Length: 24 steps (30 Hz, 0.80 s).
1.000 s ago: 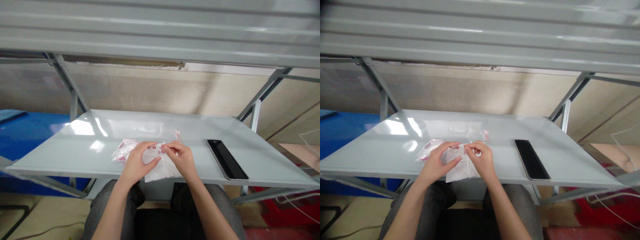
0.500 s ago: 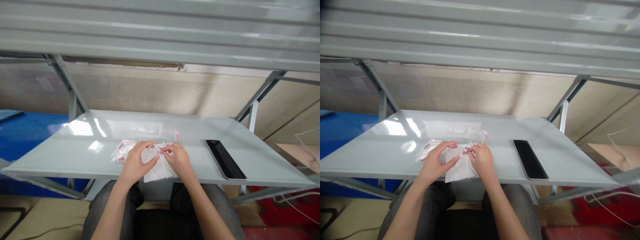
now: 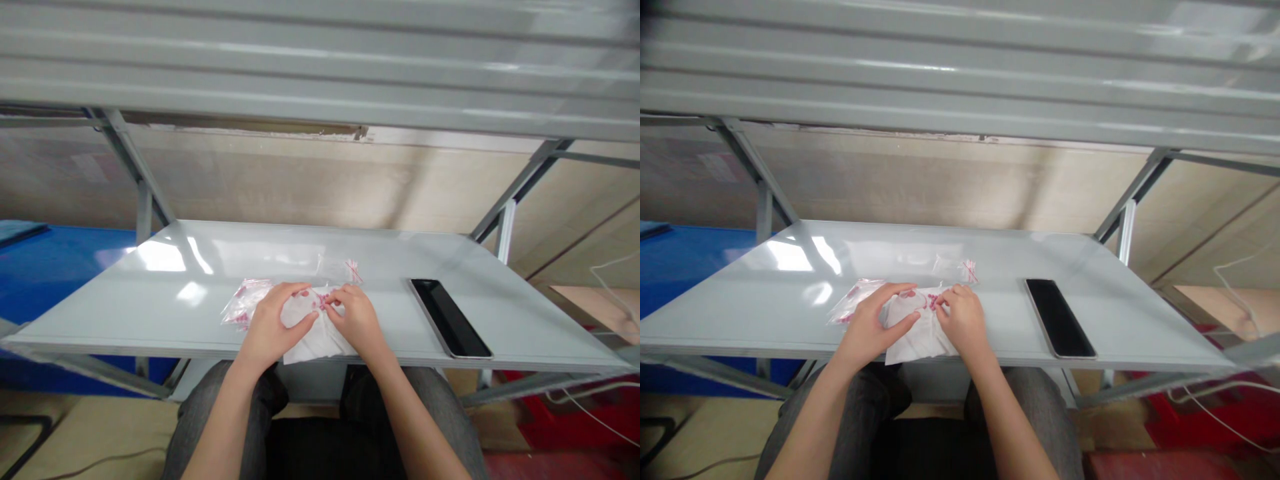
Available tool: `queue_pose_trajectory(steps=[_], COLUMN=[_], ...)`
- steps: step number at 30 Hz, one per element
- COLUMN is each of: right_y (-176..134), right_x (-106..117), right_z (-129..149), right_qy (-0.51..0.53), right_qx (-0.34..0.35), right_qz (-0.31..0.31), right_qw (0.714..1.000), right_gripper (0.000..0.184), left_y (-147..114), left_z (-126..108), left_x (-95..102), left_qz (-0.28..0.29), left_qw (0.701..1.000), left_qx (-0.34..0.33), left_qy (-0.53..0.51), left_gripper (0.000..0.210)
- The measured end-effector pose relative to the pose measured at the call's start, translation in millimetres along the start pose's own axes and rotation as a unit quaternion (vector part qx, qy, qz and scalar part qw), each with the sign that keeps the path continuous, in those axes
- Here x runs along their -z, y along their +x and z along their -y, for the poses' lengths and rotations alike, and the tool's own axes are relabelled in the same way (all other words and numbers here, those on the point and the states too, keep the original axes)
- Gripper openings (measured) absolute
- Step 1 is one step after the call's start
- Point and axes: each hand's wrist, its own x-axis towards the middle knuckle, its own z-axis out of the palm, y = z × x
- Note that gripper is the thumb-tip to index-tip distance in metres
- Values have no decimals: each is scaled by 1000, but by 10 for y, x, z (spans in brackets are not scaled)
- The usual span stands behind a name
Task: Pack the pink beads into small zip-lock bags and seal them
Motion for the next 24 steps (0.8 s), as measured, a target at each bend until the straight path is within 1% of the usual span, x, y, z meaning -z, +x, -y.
queue_pose_trajectory(steps=[3,5,8,11,14,17,19,21,24], right_y=[1,5,16,25,26,26,27,26,11], right_x=[1,15,63,123,159,160,149,131,88], right_z=[-2,-13,-21,22,109,162,143,87,4], right_qy=[9,33,99,184,252,294,307,297,216], right_qx=[3,2,-2,-13,-25,-24,-26,-37,-48], right_qz=[-14,-29,-64,-90,-84,-58,-49,-65,-91], right_qw=[1000,999,993,979,964,954,950,952,971], right_gripper=[10,10,7,3,3,5,7,8,7], left_y=[2,1,-7,-15,-12,0,8,10,5], left_z=[2,4,9,10,7,10,15,19,21], left_x=[-1,-3,-12,-30,-52,-65,-65,-60,-50], left_qz=[0,2,8,16,26,29,28,26,23], left_qw=[1000,1000,1000,999,999,999,999,999,999], left_qx=[0,-1,-3,-6,-12,-16,-16,-15,-16], left_qy=[0,2,13,27,36,41,43,44,46], left_gripper=[34,34,34,35,36,36,36,36,35])
